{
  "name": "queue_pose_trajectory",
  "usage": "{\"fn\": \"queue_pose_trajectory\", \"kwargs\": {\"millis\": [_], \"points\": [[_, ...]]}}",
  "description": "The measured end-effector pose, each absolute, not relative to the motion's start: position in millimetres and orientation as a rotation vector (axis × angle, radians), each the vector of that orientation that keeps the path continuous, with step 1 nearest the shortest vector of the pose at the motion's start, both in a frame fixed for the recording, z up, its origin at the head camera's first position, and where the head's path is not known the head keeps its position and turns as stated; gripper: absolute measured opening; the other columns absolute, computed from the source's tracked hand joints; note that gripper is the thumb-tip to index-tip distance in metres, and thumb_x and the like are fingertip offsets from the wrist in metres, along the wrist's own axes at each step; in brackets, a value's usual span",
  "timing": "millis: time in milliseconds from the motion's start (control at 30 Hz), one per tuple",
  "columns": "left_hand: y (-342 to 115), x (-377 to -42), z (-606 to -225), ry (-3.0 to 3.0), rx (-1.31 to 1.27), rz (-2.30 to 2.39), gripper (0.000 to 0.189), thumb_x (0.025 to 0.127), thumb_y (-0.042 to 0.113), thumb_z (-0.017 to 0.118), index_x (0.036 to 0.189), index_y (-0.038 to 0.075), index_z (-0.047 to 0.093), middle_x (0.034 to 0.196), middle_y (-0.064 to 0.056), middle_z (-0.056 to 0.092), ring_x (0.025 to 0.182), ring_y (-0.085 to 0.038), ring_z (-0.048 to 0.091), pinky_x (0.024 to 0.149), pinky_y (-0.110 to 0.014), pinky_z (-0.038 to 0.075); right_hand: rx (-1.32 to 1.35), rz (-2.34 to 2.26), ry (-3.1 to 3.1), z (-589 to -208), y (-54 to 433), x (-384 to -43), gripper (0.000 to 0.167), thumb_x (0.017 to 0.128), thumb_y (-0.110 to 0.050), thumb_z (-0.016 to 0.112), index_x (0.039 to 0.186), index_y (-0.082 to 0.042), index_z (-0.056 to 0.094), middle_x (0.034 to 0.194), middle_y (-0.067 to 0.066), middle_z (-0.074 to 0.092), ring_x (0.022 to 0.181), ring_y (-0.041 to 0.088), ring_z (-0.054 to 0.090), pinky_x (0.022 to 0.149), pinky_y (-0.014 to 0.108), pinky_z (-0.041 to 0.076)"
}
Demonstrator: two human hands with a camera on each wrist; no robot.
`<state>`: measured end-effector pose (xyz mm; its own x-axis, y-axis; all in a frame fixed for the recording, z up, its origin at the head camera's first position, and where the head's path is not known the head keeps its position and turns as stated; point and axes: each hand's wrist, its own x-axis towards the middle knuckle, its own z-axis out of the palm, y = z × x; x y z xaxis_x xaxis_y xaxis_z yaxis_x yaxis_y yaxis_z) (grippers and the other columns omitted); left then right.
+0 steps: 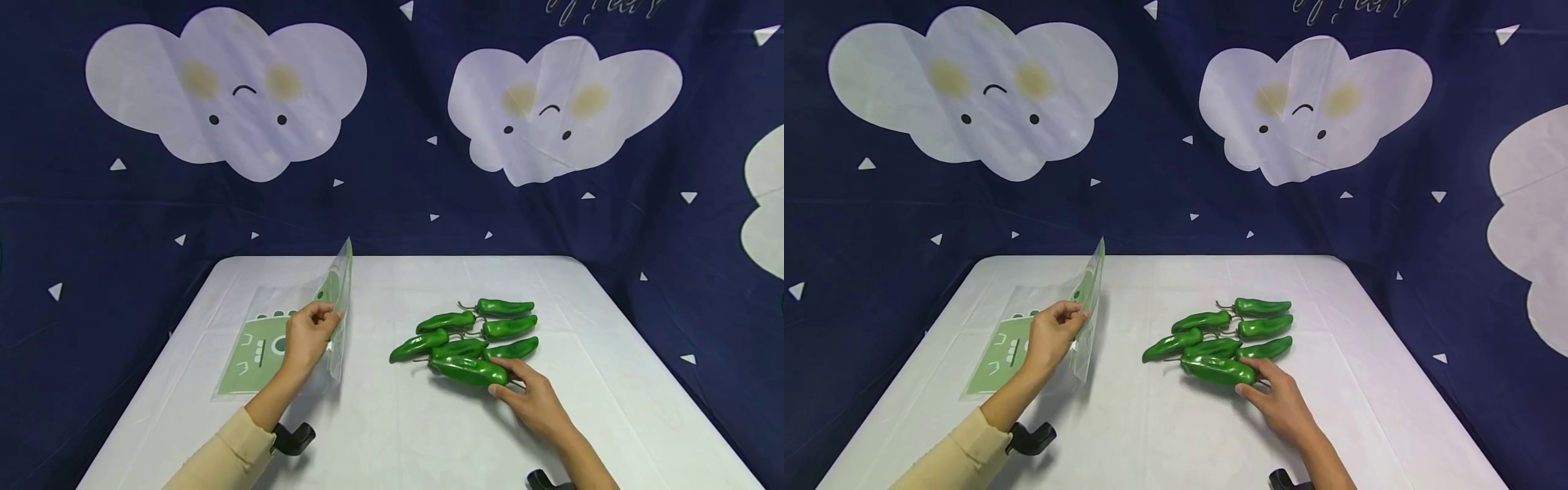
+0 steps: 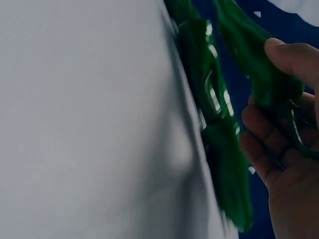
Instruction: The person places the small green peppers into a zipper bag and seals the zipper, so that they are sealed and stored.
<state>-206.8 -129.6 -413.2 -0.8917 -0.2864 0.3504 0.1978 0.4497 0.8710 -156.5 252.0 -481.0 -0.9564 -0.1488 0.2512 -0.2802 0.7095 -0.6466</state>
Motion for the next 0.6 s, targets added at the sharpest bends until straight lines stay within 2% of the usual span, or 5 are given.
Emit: {"fn": "queue_pose_trajectory", "kwargs": {"millis": [100,233,600], "points": [[-130.7,-206.7,-411.7,-2.258,0.067,-1.448,0.011,0.077,0.005,0.072,0.086,-0.001,0.071,0.067,-0.009,0.063,0.054,0.0,0.048,0.05,-0.014,0.04,0.364,1.136,-2.686,-472.7,247.5,-158.4,0.05,0.08,-0.03,0.074,0.126,-0.019,0.059,0.115,-0.002,0.065,0.096,0.002,0.059,0.089,0.029,0.051],[-132.7,-206.8,-410.4,-2.268,0.05,-1.455,0.01,0.078,0.005,0.071,0.086,-0.001,0.071,0.07,-0.012,0.065,0.055,-0.001,0.048,0.051,-0.014,0.04,0.37,1.217,-2.629,-461.8,240.9,-160.2,0.048,0.08,-0.024,0.075,0.125,-0.018,0.059,0.107,-0.005,0.066,0.09,-0.003,0.058,0.088,0.019,0.049],[-135.9,-207.4,-407.4,-2.318,0.034,-1.44,0.014,0.079,0.003,0.071,0.091,-0.004,0.071,0.076,-0.015,0.066,0.058,0.0,0.048,0.054,-0.014,0.04,0.424,1.268,-2.552,-447.6,230.5,-164.1,0.045,0.081,-0.019,0.073,0.124,-0.012,0.06,0.113,0.007,0.066,0.091,-0.005,0.058,0.083,0.018,0.051]]}}
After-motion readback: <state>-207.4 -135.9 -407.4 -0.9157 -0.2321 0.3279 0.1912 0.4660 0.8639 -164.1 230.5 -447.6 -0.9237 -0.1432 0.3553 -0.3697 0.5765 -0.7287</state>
